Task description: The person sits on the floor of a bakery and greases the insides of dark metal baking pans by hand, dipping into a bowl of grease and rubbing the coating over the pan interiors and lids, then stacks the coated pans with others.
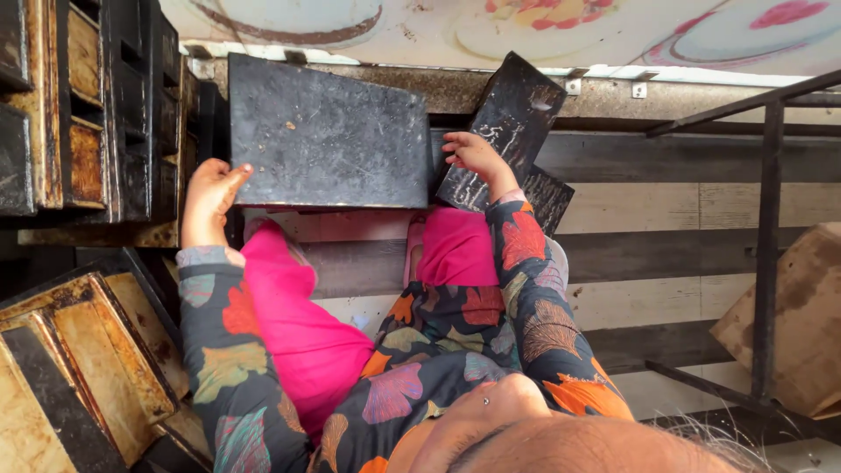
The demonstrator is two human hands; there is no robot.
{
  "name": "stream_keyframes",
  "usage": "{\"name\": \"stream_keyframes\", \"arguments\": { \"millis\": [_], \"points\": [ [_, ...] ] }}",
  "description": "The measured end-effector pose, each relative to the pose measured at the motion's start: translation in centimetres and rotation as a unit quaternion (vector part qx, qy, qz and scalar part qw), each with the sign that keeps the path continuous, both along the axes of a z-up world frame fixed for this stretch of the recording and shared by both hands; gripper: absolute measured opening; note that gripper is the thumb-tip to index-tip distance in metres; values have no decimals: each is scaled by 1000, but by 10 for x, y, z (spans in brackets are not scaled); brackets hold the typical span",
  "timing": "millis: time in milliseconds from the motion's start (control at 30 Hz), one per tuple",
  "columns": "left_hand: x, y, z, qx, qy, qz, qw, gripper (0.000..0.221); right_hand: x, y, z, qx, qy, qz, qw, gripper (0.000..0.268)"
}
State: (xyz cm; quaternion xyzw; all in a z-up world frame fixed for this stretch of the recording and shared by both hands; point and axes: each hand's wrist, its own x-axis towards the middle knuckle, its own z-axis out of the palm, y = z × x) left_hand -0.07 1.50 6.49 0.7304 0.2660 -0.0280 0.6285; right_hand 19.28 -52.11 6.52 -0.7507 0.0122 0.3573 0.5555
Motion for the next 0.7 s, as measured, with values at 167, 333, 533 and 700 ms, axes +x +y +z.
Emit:
{"name": "stream_keyframes", "arguments": {
  "millis": [167, 333, 533, 700],
  "points": [
    [6, -14, 85, 7, -70, 9, 998, 49, 1, -9, 4, 10, -14, 9, 1000, 57],
    [0, -76, 226, 424, -81, -101, 897, 48, -5, -4, 15, -38, -98, 46, 993, 56],
    [-17, -167, 290, 541, -78, -238, 803, 45, -6, -5, 17, -42, -131, 57, 989, 44],
    [-20, -169, 282, 599, -107, -271, 746, 48, -18, -8, 12, -25, -138, 67, 988, 43]
  ]
}}
